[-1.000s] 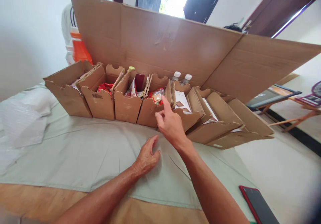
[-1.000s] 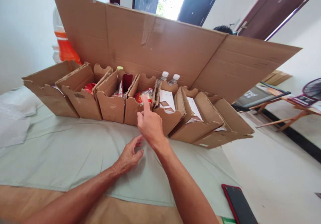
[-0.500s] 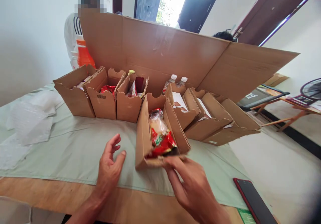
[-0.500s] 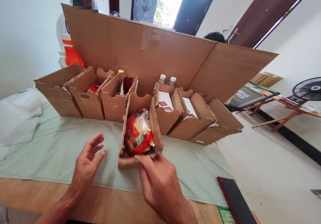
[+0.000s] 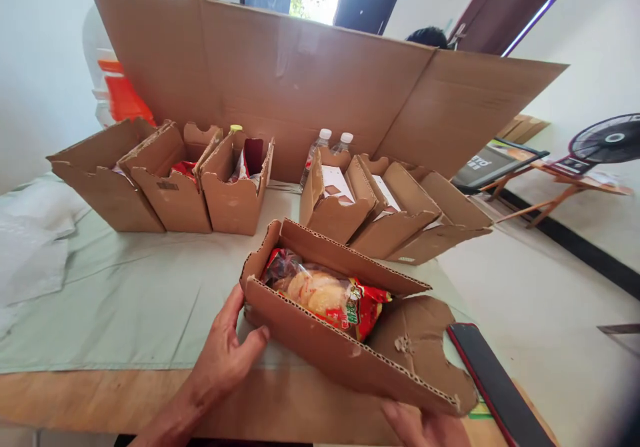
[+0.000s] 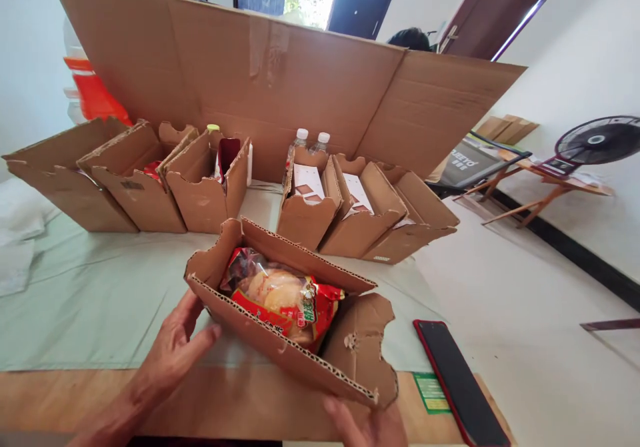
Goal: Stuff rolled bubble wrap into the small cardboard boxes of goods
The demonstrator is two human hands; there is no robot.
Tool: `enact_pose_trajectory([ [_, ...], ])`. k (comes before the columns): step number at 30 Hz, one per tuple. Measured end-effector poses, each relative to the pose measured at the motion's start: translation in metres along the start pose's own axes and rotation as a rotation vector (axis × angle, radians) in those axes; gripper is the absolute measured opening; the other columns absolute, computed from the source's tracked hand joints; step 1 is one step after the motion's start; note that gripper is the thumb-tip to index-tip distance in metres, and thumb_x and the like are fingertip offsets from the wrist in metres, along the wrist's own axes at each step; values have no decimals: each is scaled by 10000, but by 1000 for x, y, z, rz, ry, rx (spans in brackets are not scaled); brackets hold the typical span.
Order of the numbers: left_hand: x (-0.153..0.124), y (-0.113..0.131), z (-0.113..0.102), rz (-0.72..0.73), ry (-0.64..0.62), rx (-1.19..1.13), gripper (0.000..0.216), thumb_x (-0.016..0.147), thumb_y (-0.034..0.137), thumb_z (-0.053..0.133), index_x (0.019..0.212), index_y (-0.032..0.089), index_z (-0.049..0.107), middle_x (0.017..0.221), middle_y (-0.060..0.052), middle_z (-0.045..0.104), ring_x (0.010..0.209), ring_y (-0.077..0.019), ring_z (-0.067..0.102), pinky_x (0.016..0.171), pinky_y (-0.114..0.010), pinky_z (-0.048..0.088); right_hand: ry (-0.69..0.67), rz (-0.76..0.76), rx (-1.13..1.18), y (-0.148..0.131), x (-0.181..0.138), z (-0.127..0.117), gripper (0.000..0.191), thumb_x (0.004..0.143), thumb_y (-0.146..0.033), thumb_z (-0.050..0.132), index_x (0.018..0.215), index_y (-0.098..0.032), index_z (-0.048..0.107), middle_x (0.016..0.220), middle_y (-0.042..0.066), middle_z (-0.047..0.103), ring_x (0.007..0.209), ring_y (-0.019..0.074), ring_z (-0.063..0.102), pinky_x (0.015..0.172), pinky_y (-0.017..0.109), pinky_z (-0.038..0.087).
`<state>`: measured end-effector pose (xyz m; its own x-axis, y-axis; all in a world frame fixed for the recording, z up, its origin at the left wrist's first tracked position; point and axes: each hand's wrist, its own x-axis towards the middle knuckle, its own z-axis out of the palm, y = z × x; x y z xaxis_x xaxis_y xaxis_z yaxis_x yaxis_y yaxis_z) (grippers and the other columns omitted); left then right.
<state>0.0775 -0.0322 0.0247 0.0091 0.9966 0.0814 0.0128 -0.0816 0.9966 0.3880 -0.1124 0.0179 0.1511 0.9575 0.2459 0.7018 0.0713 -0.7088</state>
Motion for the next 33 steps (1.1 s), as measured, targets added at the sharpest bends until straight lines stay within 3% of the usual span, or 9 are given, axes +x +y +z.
enact_pose_trajectory([
  [6, 29, 4, 3, 39, 86, 67, 475, 850, 251, 634, 1314, 198, 550, 1303, -90, 643, 1296, -280, 567, 1037, -358, 498, -19, -55, 35, -22, 90, 25, 438, 856, -570, 658, 1058, -187, 724, 1043, 130, 793, 925, 311, 742, 770, 385, 601],
  [9, 47, -2, 2, 43, 129, 110, 545, 825, 265, 637, 1353, 197, 519, 1346, -103, 618, 1305, -288, 554, 1050, -383, 482, -23, -57, 110, -20, 130, 38, 444, 820, -574, 678, 1034, -186, 698, 1027, 132, 787, 903, 304, 731, 777, 400, 584],
  [11, 52, -13, 2, -12, 140, 127, 634, 823, 295, 629, 1425, 200, 455, 1423, -121, 571, 1292, -292, 566, 1040, -404, 493, -2, -52, 159, -12, 140, 50, 415, 819, -562, 681, 1011, -194, 683, 980, 112, 783, 869, 280, 725, 773, 386, 580],
  [15, 47, -37, 4, -146, 179, 203, 665, 845, 350, 610, 1462, 196, 415, 1460, -147, 533, 1252, -304, 591, 1010, -436, 516, 22, -10, 181, 9, 132, 71, 354, 836, -538, 677, 960, -206, 677, 933, 87, 778, 831, 247, 719, 738, 344, 575],
  [19, 38, -50, 6, -162, 228, 262, 622, 854, 404, 623, 1416, 191, 464, 1403, -150, 577, 1263, -320, 588, 1046, -466, 501, 20, 6, 142, 17, 123, 78, 326, 851, -512, 669, 971, -211, 700, 976, 88, 790, 870, 260, 734, 729, 339, 586],
  [25, 28, -50, 9, -158, 226, 292, 537, 895, 444, 612, 1368, 199, 546, 1291, -132, 660, 1297, -333, 576, 1118, -483, 454, 44, 3, 6, 43, 112, 69, 272, 819, -522, 692, 744, -261, 706, 654, 53, 723, 668, 280, 706, 654, 379, 590],
  [29, 22, -45, 13, -222, 257, 323, 557, 881, 543, 617, 1334, 220, 599, 1269, -122, 684, 1315, -355, 565, 1108, -486, 467, 43, 51, -32, 63, 93, 66, 238, 823, -493, 694, 696, -291, 703, 589, 54, 684, 646, 298, 689, 611, 386, 572],
  [33, 17, -43, 14, -275, 234, 372, 541, 866, 602, 615, 1259, 233, 659, 1273, -118, 699, 1284, -372, 590, 1124, -523, 446, 3, 94, -20, 63, 80, 71, 234, 886, -416, 647, 691, -302, 708, 506, 38, 610, 639, 300, 681, 625, 391, 563],
])
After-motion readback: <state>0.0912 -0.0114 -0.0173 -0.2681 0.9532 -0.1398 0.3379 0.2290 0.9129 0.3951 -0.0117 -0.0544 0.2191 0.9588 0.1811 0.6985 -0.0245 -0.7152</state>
